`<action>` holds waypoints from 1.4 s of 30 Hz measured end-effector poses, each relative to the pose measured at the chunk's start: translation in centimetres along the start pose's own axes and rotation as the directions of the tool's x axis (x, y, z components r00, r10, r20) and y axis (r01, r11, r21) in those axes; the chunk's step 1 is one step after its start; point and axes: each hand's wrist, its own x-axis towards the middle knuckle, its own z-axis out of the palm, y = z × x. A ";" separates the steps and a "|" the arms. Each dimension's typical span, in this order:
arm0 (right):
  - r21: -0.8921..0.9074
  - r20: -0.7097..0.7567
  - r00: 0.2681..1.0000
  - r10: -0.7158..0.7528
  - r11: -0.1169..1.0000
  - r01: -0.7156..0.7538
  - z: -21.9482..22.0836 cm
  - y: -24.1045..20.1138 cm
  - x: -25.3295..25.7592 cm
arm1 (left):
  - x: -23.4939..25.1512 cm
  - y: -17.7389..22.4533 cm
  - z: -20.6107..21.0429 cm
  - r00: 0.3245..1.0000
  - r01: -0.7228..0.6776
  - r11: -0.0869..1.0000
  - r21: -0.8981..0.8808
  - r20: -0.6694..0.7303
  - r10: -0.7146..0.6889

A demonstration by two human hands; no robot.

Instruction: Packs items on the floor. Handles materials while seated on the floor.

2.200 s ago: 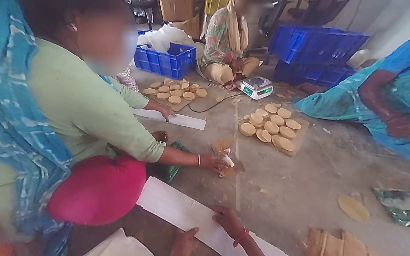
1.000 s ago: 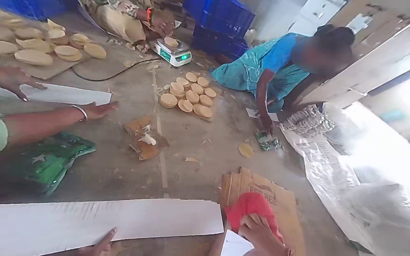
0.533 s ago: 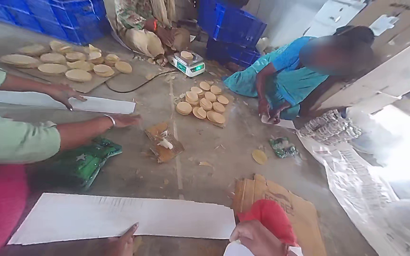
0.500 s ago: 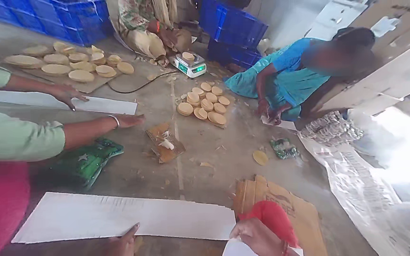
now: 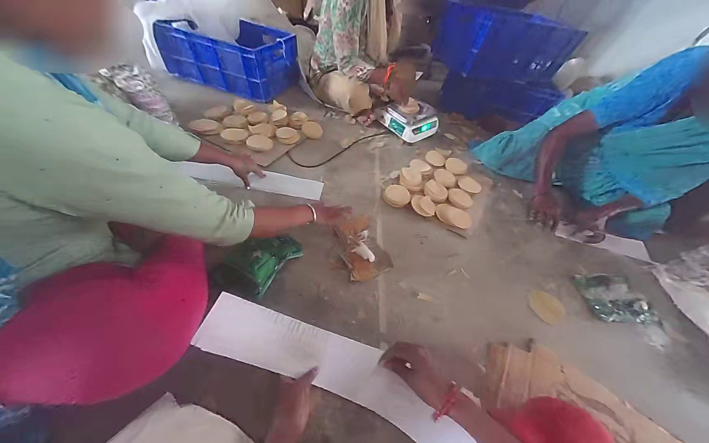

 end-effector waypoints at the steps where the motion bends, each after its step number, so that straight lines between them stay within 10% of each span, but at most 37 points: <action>1: 0.032 -0.023 0.995 -0.094 0.995 0.095 1.6 0.2 1.5 | 0.0 0.0 0.0 1.000 0.004 1.000 -0.015 0.007 -0.004; 14: 0.076 -0.121 0.956 -0.267 0.958 0.278 7.3 -0.1 9.5 | 0.1 0.3 0.1 0.999 0.036 0.999 -0.011 -0.001 -0.036; 42: 0.189 -0.135 0.991 0.000 0.982 0.025 8.4 -1.3 9.3 | -0.6 0.2 0.2 0.999 0.035 0.990 -0.140 0.006 -0.034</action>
